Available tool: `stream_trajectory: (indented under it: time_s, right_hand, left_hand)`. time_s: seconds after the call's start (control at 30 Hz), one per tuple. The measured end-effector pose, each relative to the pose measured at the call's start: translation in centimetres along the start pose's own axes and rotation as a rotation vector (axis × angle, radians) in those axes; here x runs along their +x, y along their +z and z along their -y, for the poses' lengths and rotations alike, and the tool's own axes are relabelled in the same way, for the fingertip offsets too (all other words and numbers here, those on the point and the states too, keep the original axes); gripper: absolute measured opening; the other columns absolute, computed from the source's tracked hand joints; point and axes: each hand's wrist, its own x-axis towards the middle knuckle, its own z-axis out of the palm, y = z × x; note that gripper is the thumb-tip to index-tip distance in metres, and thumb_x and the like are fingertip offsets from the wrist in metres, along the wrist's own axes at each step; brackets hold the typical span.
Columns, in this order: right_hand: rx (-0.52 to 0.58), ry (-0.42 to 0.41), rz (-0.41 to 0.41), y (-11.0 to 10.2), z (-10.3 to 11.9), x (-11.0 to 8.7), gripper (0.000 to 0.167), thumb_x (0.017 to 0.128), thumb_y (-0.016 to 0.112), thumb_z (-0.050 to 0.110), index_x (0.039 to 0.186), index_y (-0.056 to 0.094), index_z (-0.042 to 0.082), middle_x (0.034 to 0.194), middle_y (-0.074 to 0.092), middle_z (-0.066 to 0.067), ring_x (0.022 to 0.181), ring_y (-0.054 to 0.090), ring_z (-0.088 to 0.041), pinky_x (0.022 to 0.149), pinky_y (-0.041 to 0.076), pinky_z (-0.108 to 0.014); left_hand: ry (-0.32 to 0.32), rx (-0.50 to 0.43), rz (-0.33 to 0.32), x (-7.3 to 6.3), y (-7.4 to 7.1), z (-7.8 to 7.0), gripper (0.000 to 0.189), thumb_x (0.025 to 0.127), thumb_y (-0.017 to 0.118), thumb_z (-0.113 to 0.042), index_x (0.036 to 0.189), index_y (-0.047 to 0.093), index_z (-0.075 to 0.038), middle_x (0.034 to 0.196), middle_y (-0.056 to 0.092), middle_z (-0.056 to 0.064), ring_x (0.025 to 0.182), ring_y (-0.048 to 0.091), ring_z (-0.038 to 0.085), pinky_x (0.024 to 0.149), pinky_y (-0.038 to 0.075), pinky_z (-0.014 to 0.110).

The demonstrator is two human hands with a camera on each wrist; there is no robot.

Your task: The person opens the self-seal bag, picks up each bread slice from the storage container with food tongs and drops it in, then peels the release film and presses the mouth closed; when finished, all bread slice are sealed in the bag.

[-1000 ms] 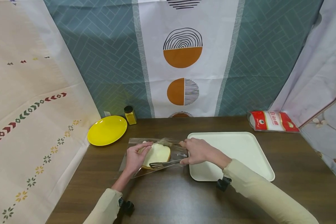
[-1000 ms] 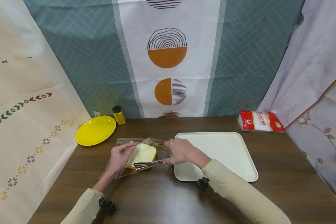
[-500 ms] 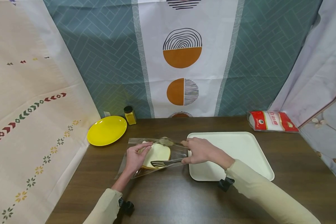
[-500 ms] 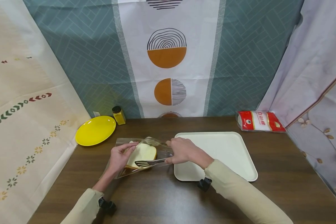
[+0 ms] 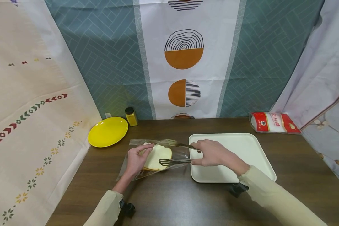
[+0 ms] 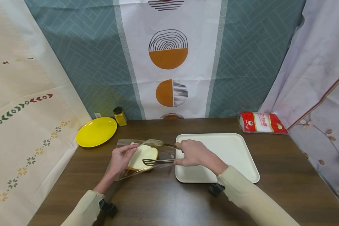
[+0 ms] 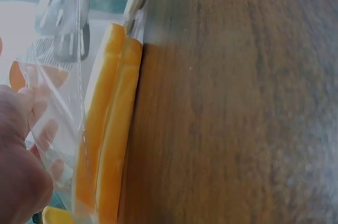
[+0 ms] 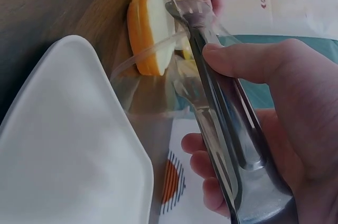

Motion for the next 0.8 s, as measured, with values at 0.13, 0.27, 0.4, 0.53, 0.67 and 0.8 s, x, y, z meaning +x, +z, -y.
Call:
stream_trajectory:
  time_s: [0.13,0.27,0.4,0.53,0.67,0.8]
  right_hand:
    - [0.005,0.004,-0.027,-0.4,-0.4,-1.3,0.047,0.084,0.078,0.038,0.117,0.064,0.008,0.085,0.059,0.004,0.075,0.059,-0.016,0.059,0.048,-0.036]
    - [0.017,0.027,-0.050,-0.9,-0.8,-2.9,0.051,0.083,0.078,0.037,0.121,0.065,0.006,0.083,0.058,0.006,0.072,0.054,-0.012,0.059,0.047,-0.034]
    - [0.047,0.045,-0.070,-1.0,-1.3,-4.7,0.056,0.083,0.079,0.038,0.125,0.065,0.003,0.086,0.060,0.005,0.072,0.053,-0.010,0.061,0.048,-0.034]
    - [0.087,0.082,-0.086,-0.9,-1.9,-6.4,0.058,0.083,0.079,0.039,0.126,0.064,0.003,0.087,0.061,0.006,0.070,0.053,-0.009,0.060,0.048,-0.033]
    - [0.113,0.120,-0.119,-0.9,-2.7,-8.3,0.059,0.083,0.079,0.041,0.126,0.064,0.004,0.083,0.057,0.009,0.070,0.051,-0.011,0.059,0.045,-0.031]
    - [0.100,0.147,-0.194,-1.2,-3.5,-10.1,0.056,0.082,0.081,0.040,0.123,0.065,0.006,0.079,0.053,0.010,0.071,0.050,-0.013,0.058,0.042,-0.030]
  left_hand:
    - [-0.029,0.019,0.006,-0.1,0.0,-0.1,0.016,0.085,0.077,0.004,0.099,0.080,-0.004,0.098,0.076,0.005,0.100,0.070,0.024,0.089,0.052,0.024]
    - [-0.044,0.010,0.008,-0.1,-0.1,-0.7,0.015,0.086,0.076,0.003,0.100,0.080,-0.003,0.098,0.076,0.005,0.101,0.070,0.022,0.094,0.051,0.031]
    - [-0.050,0.002,0.015,-0.4,-0.2,-0.6,0.014,0.087,0.076,0.002,0.100,0.079,-0.002,0.099,0.076,0.006,0.101,0.070,0.024,0.093,0.052,0.044]
    - [-0.048,0.013,0.026,-0.7,-0.3,0.0,0.015,0.087,0.076,0.001,0.101,0.080,-0.004,0.099,0.076,0.005,0.102,0.070,0.024,0.089,0.055,0.042]
    - [-0.048,0.029,0.029,-0.5,-0.4,0.0,0.016,0.086,0.077,0.001,0.101,0.080,-0.004,0.099,0.076,0.004,0.102,0.070,0.022,0.088,0.055,0.041]
    - [-0.030,0.033,0.023,0.1,-0.5,-0.3,0.016,0.087,0.076,0.001,0.101,0.080,-0.004,0.100,0.076,0.005,0.103,0.070,0.023,0.090,0.054,0.041]
